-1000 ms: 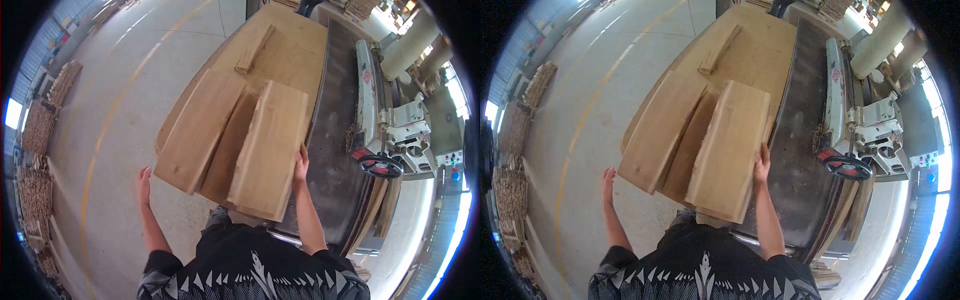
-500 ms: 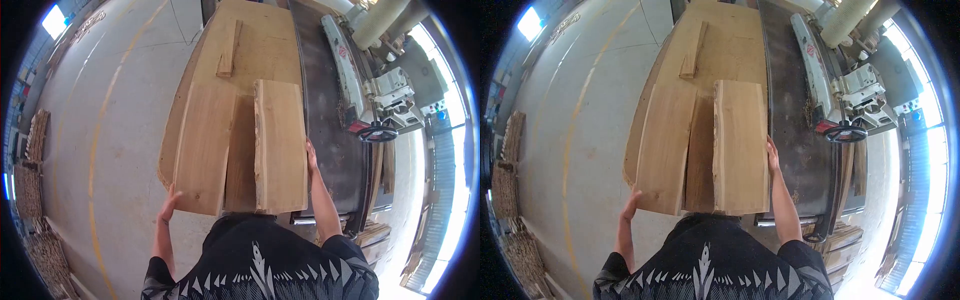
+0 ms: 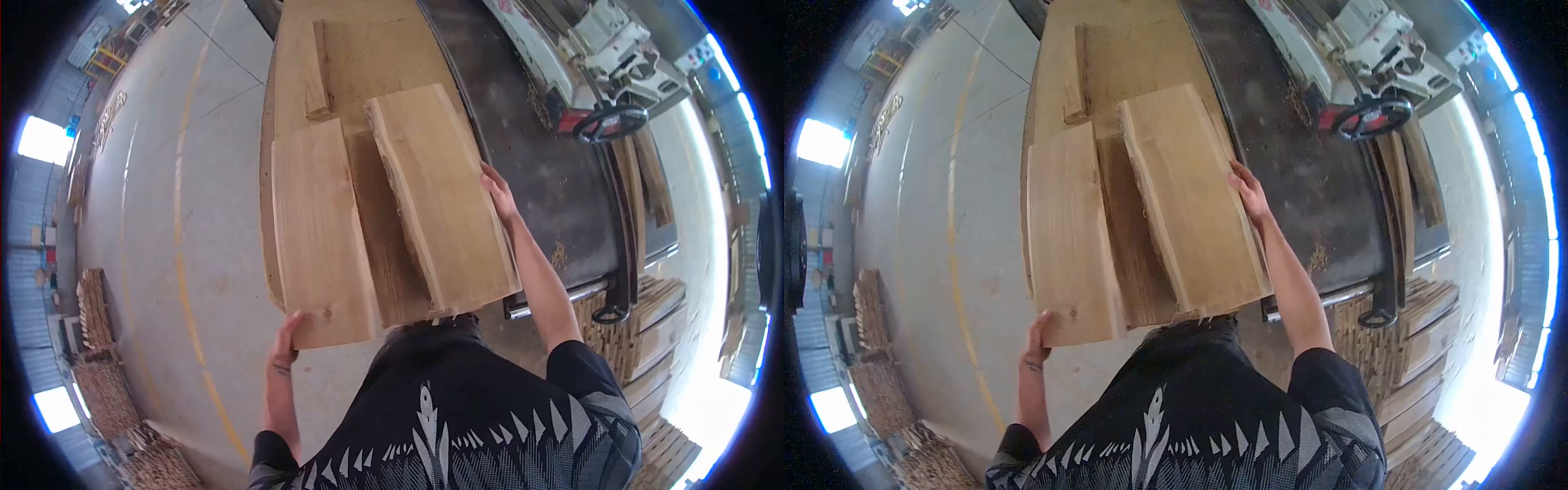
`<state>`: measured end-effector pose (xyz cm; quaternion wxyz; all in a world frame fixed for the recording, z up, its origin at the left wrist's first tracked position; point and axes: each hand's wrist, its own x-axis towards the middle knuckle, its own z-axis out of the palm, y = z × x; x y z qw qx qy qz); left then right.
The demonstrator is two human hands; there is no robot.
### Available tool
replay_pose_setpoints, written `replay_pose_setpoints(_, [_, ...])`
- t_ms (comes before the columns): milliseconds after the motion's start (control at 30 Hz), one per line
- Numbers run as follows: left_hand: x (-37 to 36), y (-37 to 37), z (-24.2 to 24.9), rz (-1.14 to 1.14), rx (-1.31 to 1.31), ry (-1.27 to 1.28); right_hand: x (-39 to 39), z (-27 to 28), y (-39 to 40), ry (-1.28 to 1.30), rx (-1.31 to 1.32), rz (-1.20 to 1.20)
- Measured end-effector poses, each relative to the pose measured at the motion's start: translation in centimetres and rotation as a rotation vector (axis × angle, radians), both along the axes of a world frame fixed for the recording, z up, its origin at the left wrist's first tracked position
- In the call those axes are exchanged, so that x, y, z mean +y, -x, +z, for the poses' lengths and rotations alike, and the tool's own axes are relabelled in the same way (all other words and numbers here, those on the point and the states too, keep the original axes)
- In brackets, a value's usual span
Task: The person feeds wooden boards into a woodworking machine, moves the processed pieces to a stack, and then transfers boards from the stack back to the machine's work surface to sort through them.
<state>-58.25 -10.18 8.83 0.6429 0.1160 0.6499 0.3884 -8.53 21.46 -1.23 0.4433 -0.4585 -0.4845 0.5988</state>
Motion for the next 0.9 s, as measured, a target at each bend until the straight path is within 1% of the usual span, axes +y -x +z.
replay_pose_setpoints(67, [0.1,-3.3,0.8,0.005,0.01,-0.015,-0.3,1.7,0.3,0.004,-0.065,-0.033])
replay_pose_setpoints(167, [-1.4,-4.4,-3.0,-0.048,-0.033,-0.067,-0.8,1.8,0.4,0.0,-0.125,-0.049])
replay_pose_setpoints(267, [-2.3,-5.4,-5.8,-0.016,-0.016,-0.163,-0.6,1.5,0.2,-0.021,-0.152,-0.069])
replay_pose_setpoints(367, [-1.5,-6.7,-5.2,-0.171,0.175,-0.14,-0.7,1.5,0.1,-0.012,-0.135,-0.068])
replay_pose_setpoints(467, [1.3,-6.0,-0.2,-0.464,0.263,-0.008,-0.7,1.6,0.6,0.002,-0.12,-0.049])
replay_pose_setpoints(567, [3.7,-1.5,-2.6,-0.487,0.352,-0.176,-0.6,2.1,0.1,0.006,-0.143,-0.038])
replay_pose_setpoints(633, [7.1,-0.4,-3.8,-0.235,0.45,-0.402,-0.6,1.4,0.3,-0.032,-0.156,-0.056])
replay_pose_setpoints(733, [13.0,-0.5,-5.6,0.012,0.4,-0.645,-0.8,1.7,-0.1,-0.028,-0.175,-0.043])
replay_pose_setpoints(833, [17.9,-1.2,-6.9,0.224,0.103,-0.767,-0.4,1.5,0.1,-0.048,-0.199,-0.015])
replay_pose_setpoints(900, [19.1,-1.8,-7.1,0.329,-0.106,-0.727,-0.2,1.5,-0.1,-0.064,-0.205,0.041])
